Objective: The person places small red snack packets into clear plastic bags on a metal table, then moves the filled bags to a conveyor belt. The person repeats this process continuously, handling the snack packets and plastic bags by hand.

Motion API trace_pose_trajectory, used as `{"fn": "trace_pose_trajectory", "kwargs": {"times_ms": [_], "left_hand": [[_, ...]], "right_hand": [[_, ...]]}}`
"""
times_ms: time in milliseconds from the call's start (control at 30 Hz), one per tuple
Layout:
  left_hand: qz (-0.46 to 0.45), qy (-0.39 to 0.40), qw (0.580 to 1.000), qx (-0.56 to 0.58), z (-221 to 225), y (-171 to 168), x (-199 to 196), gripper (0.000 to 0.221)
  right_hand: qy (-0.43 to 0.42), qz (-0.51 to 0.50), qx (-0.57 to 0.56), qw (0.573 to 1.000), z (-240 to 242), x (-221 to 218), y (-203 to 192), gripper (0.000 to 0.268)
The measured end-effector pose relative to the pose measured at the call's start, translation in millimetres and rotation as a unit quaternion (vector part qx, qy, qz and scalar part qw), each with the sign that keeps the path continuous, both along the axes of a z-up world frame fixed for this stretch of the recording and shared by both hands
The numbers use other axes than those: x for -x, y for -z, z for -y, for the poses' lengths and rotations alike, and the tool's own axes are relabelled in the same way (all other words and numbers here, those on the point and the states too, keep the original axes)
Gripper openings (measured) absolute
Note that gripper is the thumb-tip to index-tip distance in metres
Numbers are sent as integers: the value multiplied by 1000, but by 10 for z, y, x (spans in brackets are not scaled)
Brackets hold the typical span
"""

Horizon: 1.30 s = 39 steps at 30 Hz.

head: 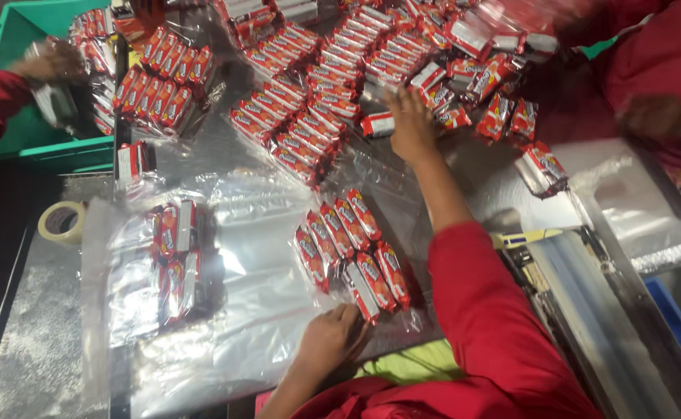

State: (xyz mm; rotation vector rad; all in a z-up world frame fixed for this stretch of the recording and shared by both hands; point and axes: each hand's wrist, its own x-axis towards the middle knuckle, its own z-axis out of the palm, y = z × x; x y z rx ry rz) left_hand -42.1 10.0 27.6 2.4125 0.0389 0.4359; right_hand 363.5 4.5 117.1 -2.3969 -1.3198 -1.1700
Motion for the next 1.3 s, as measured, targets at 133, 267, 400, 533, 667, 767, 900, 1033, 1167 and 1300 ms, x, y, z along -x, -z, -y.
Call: {"fn": "trace_pose_trajectory", "kwargs": {"times_ms": [133, 267, 400, 533, 667, 767, 900, 1033, 1167, 1300], "left_hand": [[-10, 5, 1000, -13, -49, -6, -1, 31], [-6, 10, 1000, -12, -19, 70, -15, 32], [-19, -3, 999, -28, -42, 55, -30, 32], [-12, -16, 1000, -20, 11, -53, 24, 29], [25, -21, 999, -5, 35, -114, 23, 26], [0, -12, 1000, 26, 8, -26, 42, 24], [-24, 22, 963, 266, -149, 212, -50, 16], [92, 92, 855, 503, -149, 383, -83, 3], [173, -89, 841, 505, 312, 345, 69, 11], [196, -44, 934, 296, 732, 120, 235, 9]], "right_hand": [[-6, -301, 61, 952, -132, -872, 642, 69], [224, -296, -176, 912, 299, -1246, 929, 75], [305, -303, -74, 900, 667, -946, 1046, 101], [256, -358, -11, 898, 1115, -31, 947, 103], [273, -417, 28, 866, 1570, 1118, 758, 94], [173, -481, -69, 856, 1850, 1726, 646, 92], [-169, -731, -406, 522, 2468, 2318, 639, 92], [-269, -894, -267, 239, 2732, 3256, 1218, 79], [-109, -890, -409, 171, 2322, 3558, 1851, 55], [-138, -653, -374, 644, 1812, 3165, 1782, 51]]}}
